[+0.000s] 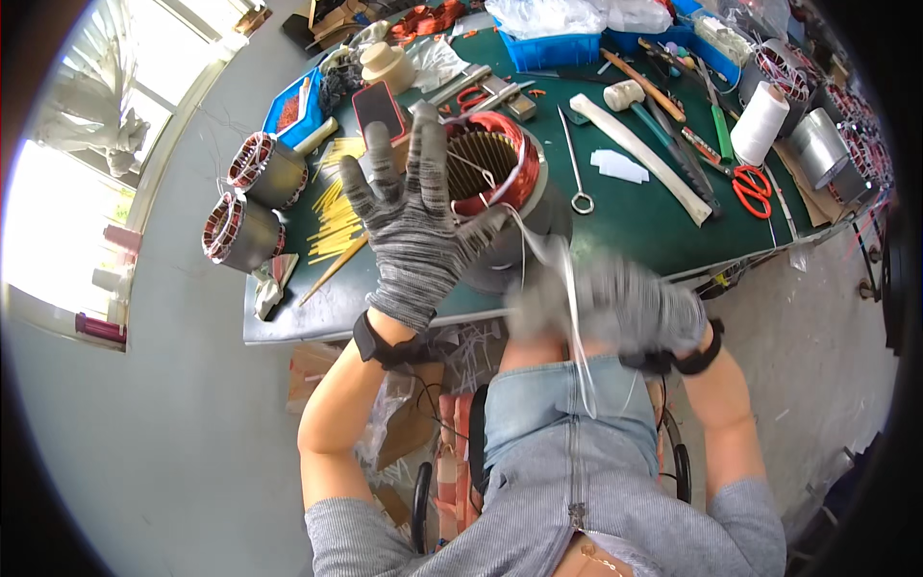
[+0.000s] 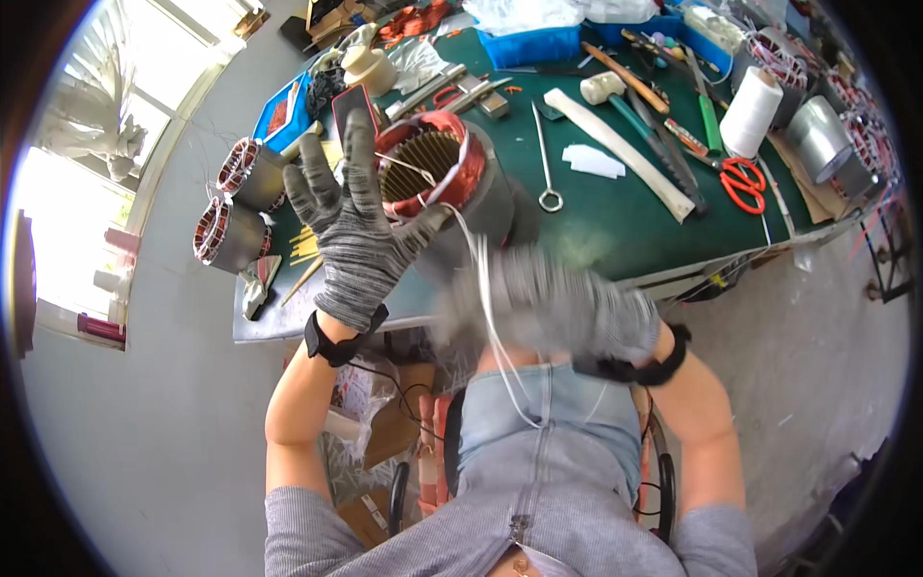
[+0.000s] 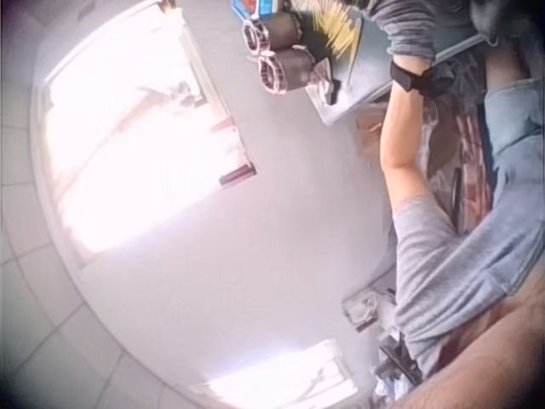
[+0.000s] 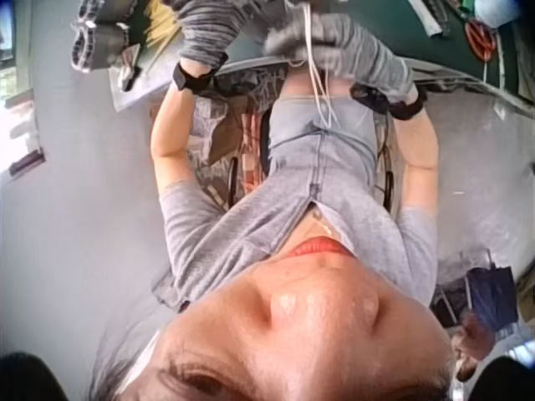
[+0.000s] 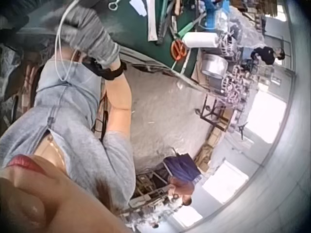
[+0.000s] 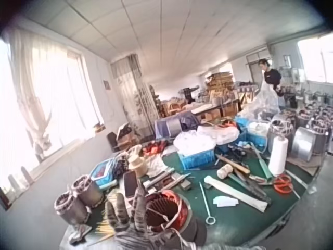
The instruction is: Tying and shaping the copper wire windings of an electric motor stator using thread and a mallet.
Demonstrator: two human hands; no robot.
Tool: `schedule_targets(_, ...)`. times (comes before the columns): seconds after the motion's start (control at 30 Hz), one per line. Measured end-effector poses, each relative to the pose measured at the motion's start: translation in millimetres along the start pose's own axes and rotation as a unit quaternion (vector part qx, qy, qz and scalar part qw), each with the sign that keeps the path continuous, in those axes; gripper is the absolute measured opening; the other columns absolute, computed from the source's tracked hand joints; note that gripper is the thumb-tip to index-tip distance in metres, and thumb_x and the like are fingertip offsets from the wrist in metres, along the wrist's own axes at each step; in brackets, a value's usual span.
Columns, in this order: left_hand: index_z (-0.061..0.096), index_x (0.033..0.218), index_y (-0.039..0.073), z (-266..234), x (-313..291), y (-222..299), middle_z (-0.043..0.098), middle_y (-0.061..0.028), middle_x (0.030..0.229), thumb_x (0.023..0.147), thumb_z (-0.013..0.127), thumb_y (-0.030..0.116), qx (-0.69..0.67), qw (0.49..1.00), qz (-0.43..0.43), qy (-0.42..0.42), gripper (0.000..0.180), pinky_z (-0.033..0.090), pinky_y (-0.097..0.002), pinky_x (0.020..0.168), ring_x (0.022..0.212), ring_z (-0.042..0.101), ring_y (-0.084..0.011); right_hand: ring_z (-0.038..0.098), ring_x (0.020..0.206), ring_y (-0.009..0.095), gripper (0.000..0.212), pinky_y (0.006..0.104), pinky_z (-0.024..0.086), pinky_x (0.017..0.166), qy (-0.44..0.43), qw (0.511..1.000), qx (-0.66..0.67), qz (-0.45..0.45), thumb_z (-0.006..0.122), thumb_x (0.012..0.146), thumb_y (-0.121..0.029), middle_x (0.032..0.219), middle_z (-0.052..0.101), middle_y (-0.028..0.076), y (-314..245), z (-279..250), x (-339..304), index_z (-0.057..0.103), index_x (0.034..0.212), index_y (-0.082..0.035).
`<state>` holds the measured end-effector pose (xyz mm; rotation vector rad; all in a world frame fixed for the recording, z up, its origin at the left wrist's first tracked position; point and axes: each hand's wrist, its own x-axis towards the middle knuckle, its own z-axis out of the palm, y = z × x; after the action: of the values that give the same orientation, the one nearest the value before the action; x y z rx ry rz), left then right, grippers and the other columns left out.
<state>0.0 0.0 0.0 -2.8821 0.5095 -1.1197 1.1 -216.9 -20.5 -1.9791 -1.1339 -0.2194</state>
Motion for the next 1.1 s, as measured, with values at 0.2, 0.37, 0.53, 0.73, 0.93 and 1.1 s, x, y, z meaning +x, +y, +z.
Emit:
schedule_targets(0.2, 0.023, 0.147, 0.007, 18, 7, 12, 0.03, -0.0126, 0.153, 0.074, 0.073, 0.046, -0.043, 0.989, 0.054, 0.133, 0.097, 0.006, -0.06, 0.112, 0.144, 0.014, -0.0376, 0.053, 0.112, 0.035, 0.029, 0.0414, 0.045, 0.093, 0.213, 0.959, -0.168, -0.081, 0.055, 0.086, -0.009, 0.122, 0.054, 0.022, -7, 10, 44, 0.058, 0.113, 0.002)
schedule_targets(0.37, 0.043, 0.135, 0.005, 27, -9, 18, 0.061, -0.0171, 0.115, 0.076, 0.075, 0.012, -0.524, 0.837, -0.138, -0.07, 0.068, 0.041, -0.0434, 0.099, 0.112, 0.057, -0.0332, 0.06, 0.101, 0.031, 0.034, 0.0397, 0.053, 0.077, 0.019, 0.973, -0.207, 0.096, 0.058, 0.078, -0.012, 0.113, 0.061, 0.017, 31, 31, -191, 0.064, 0.11, -0.007)
schedule_targets(0.53, 0.058, 0.116, 0.005, 19, 8, 22, 0.067, -0.0144, 0.096, 0.075, 0.072, 0.008, -0.338, 0.937, -0.024, -0.084, 0.044, 0.045, -0.0425, 0.086, 0.091, 0.062, -0.0308, 0.057, 0.111, 0.029, 0.033, 0.0419, 0.046, 0.091, -0.441, 0.663, -0.3, 0.525, 0.053, 0.087, -0.02, 0.122, 0.061, 0.007, -16, 3, -687, 0.064, 0.118, -0.011)
schedule_targets(0.73, 0.051, 0.129, 0.006, 25, 16, 28, 0.061, -0.0145, 0.094, 0.082, 0.061, 0.015, -0.187, 0.971, 0.106, -0.108, 0.049, 0.045, -0.0458, 0.077, 0.085, 0.058, -0.0336, 0.064, 0.101, 0.028, 0.033, 0.0439, 0.047, 0.085, -0.585, 0.562, -0.203, 0.549, 0.048, 0.09, -0.031, 0.111, 0.068, 0.008, -64, 36, -762, 0.072, 0.105, -0.015)
schedule_targets(0.93, 0.042, 0.136, 0.002, 16, 6, 30, 0.057, -0.0177, 0.112, 0.085, 0.058, 0.021, 0.014, 0.987, 0.088, -0.136, 0.057, 0.049, -0.0441, 0.076, 0.086, 0.059, -0.0323, 0.063, 0.086, 0.034, 0.021, 0.041, 0.051, 0.068, -0.06, 0.947, -0.113, 0.296, 0.063, 0.085, -0.023, 0.1, 0.064, 0.015, 2, -16, -195, 0.065, 0.1, -0.009)
schedule_targets(1.1, 0.04, 0.137, -0.003, 30, 17, 47, 0.053, -0.0176, 0.123, 0.085, 0.054, 0.017, 0.113, 0.977, 0.144, -0.107, 0.057, 0.051, -0.0406, 0.077, 0.09, 0.06, -0.0291, 0.057, 0.061, 0.014, 0.028, 0.0275, 0.048, 0.054, 0.186, 0.937, 0.161, 0.247, 0.067, 0.086, -0.023, 0.073, 0.057, 0.006, 28, 20, -36, 0.057, 0.104, -0.004)
